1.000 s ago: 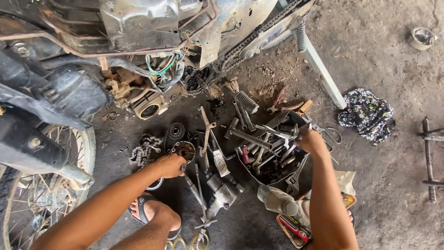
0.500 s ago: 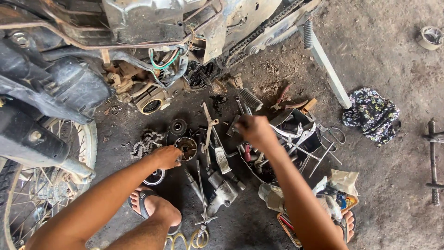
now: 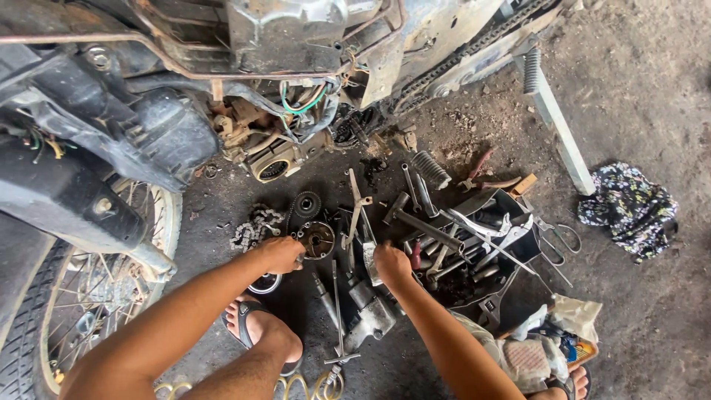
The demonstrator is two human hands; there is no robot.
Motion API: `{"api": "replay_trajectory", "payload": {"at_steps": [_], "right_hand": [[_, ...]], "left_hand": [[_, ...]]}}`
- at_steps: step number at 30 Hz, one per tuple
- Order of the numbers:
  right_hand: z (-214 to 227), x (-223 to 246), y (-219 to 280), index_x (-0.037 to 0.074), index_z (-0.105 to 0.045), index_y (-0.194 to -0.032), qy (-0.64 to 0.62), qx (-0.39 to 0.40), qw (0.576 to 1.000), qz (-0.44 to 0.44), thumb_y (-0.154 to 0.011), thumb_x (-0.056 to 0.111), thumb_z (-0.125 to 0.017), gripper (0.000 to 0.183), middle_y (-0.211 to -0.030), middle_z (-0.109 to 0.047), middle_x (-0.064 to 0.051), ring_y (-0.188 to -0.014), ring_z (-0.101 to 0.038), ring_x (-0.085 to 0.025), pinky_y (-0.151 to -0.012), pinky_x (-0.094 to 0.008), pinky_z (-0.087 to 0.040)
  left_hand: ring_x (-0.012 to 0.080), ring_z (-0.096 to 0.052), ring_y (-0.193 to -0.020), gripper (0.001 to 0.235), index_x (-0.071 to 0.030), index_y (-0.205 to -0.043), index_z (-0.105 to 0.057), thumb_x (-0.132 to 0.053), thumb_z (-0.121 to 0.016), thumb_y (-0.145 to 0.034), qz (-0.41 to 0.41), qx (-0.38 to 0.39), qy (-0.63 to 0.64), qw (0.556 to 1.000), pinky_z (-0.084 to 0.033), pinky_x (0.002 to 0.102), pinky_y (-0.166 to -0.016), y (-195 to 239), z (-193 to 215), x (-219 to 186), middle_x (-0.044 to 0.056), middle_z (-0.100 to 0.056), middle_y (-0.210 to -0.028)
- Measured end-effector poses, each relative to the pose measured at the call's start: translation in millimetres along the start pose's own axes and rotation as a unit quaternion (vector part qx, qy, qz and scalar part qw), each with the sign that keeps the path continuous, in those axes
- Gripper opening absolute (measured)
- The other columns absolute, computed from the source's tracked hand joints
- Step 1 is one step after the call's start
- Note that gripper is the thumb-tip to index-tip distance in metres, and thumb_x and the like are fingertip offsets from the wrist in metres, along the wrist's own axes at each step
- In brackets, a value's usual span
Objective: The person sits on the ground and uses a wrench to loosen and remove a bolt from the motorcycle engine. They then use pliers to pull out a chain from the engine casing and place it on the floor.
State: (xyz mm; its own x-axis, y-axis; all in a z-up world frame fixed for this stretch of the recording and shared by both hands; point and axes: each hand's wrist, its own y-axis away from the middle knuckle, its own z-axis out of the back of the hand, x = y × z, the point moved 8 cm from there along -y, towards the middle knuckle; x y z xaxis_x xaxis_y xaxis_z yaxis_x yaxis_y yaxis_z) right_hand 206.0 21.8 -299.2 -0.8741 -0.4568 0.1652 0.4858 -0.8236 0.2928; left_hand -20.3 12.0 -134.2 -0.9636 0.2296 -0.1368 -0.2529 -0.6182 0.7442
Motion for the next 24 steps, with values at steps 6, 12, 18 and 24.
{"api": "replay_trajectory", "payload": {"at_steps": [6,12,18,24], "right_hand": [[13,2,4,-0.011,-0.057,-0.126,0.049,0.084,0.995,0.019,-0.092,0.001,-0.062,0.036,-0.113,-0.066,-0.024,-0.081,-0.076,-0.024,-0.062,-0.030,-0.065],[-52,-21,-24,0.004,-0.069,-0.108,-0.054,0.003,0.998,-0.012,-0.098,0.009,-0.062,0.013,-0.096,-0.078,-0.015,-0.089,-0.074,-0.026,-0.071,-0.034,-0.059],[166,-5,26,0.011,-0.060,-0.123,-0.205,0.180,0.959,-0.072,-0.104,0.014,-0.049,0.022,-0.088,-0.070,-0.014,-0.061,-0.067,-0.022,-0.051,-0.035,-0.062],[235,-37,21,0.011,-0.070,-0.118,-0.479,0.033,0.877,0.029,-0.094,0.027,-0.067,0.028,-0.089,-0.075,-0.009,-0.064,-0.068,-0.015,-0.055,-0.032,-0.059]], "left_hand": [[0.0354,-0.069,-0.111,0.032,-0.013,-0.113,-0.074,-0.034,-0.076,-0.089,0.002,-0.009,0.020,1.000,-0.055,0.046,-0.098,3,1,-1,0.017,-0.072,-0.115],[0.0367,-0.067,-0.111,0.033,-0.013,-0.113,-0.075,-0.034,-0.078,-0.087,-0.031,-0.033,0.018,0.999,-0.053,0.047,-0.098,-10,-25,13,0.019,-0.070,-0.114],[0.0318,-0.072,-0.108,0.028,-0.013,-0.112,-0.073,-0.032,-0.072,-0.092,-0.031,-0.004,0.019,0.999,-0.055,0.044,-0.098,-9,-20,1,0.013,-0.075,-0.112],[0.0317,-0.060,-0.125,0.044,-0.013,-0.133,-0.059,-0.037,-0.066,-0.097,-0.093,-0.123,0.060,0.986,-0.048,0.047,-0.106,-7,24,-45,0.009,-0.062,-0.136]]}}
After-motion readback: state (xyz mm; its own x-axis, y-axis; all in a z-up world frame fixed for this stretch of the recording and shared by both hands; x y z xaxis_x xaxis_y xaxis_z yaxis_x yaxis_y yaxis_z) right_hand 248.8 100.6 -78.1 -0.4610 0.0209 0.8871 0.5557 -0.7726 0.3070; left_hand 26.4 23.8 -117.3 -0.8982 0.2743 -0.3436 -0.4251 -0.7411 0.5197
